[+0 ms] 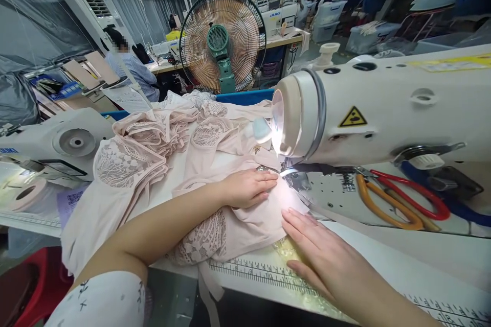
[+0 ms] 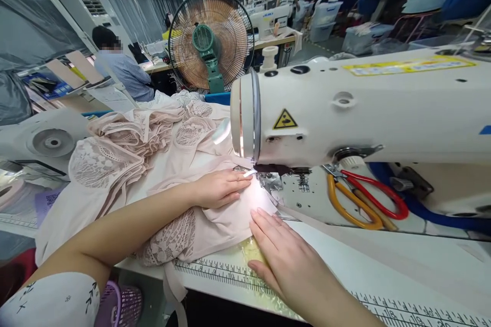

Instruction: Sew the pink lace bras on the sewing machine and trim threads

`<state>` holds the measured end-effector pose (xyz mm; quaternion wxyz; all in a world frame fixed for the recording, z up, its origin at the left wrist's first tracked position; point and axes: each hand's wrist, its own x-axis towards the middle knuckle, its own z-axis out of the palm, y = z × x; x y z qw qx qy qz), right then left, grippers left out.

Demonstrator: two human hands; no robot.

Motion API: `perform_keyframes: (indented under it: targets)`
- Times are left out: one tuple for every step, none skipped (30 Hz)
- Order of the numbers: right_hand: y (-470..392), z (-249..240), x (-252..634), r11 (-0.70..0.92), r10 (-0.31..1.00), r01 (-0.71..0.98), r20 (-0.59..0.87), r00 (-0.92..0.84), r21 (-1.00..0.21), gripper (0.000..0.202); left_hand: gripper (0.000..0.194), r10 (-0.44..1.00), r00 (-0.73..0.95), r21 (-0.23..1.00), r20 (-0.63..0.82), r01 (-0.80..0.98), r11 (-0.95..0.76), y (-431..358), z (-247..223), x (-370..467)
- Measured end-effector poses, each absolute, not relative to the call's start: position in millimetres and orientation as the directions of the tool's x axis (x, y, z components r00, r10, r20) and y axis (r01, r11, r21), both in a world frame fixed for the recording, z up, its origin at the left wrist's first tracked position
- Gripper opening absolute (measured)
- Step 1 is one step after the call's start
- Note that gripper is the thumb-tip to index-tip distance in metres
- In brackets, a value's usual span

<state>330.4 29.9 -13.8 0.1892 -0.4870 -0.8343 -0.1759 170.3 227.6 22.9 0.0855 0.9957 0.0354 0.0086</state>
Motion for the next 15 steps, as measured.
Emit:
perform_keyframes:
  targets:
    - [29.9,-13.0,330.3,0.464,0.745,0.88,0.492,-0.45,0.103,0.046,0.043,0.073,0.997,0.175,0.009,0.07,-0.982,227.8,23.0,170.5]
    - [30.0,-12.3,330.3,0.462,0.744,0.881,0.499,-0.445,0.097,0.045,0.043,0.073,0.997,0.179,0.009,0.07,-0.981,227.9,23.2,170.7]
    - [30.0,-11.6,330.3,0.458,0.742,0.884,0.509,-0.437,0.091,0.044,0.043,0.071,0.997,0.182,0.01,0.068,-0.981,228.0,23.3,170.7]
    - [30.0,-11.1,330.5,0.451,0.741,0.889,0.521,-0.424,0.082,0.043,0.043,0.069,0.998,0.183,0.012,0.066,-0.981,228.2,23.4,170.8]
    - [30.0,-10.9,330.8,0.443,0.74,0.894,0.534,-0.409,0.071,0.042,0.043,0.065,0.998,0.183,0.015,0.062,-0.981,228.3,23.6,170.8]
    - [29.8,-10.9,331.1,0.431,0.742,0.9,0.545,-0.39,0.058,0.04,0.043,0.061,0.998,0.182,0.017,0.057,-0.982,228.4,23.7,170.7]
    - [29.7,-11.1,331.6,0.421,0.747,0.906,0.551,-0.372,0.043,0.039,0.043,0.056,0.998,0.18,0.019,0.052,-0.982,228.5,24.0,170.7]
    - [29.5,-11.4,332.0,0.41,0.752,0.911,0.554,-0.356,0.029,0.039,0.043,0.053,0.998,0.179,0.02,0.048,-0.983,228.6,24.3,170.7]
    - [29.3,-11.8,332.4,0.401,0.758,0.916,0.554,-0.343,0.018,0.038,0.044,0.049,0.999,0.177,0.02,0.045,-0.983,228.6,24.6,170.7]
    - [29.2,-12.2,332.7,0.395,0.764,0.919,0.553,-0.334,0.009,0.038,0.044,0.047,0.999,0.175,0.021,0.042,-0.984,228.6,25.0,170.7]
    - [29.1,-12.4,332.9,0.393,0.767,0.92,0.552,-0.327,-0.001,0.037,0.044,0.043,0.999,0.173,0.022,0.038,-0.984,228.7,25.3,170.8]
    - [29.1,-12.5,333.0,0.391,0.768,0.92,0.554,-0.321,-0.01,0.037,0.043,0.04,0.999,0.17,0.025,0.035,-0.985,228.8,25.6,171.0]
    - [29.1,-12.5,333.0,0.391,0.768,0.92,0.557,-0.316,-0.017,0.036,0.043,0.037,0.999,0.169,0.026,0.032,-0.985,228.9,25.7,171.1]
    - [29.2,-12.5,333.0,0.39,0.767,0.92,0.56,-0.313,-0.02,0.036,0.043,0.035,0.999,0.168,0.027,0.03,-0.985,229.2,25.9,171.3]
    - [29.3,-12.3,332.8,0.389,0.766,0.921,0.562,-0.313,-0.018,0.035,0.042,0.034,0.999,0.169,0.027,0.029,-0.985,229.5,26.0,171.4]
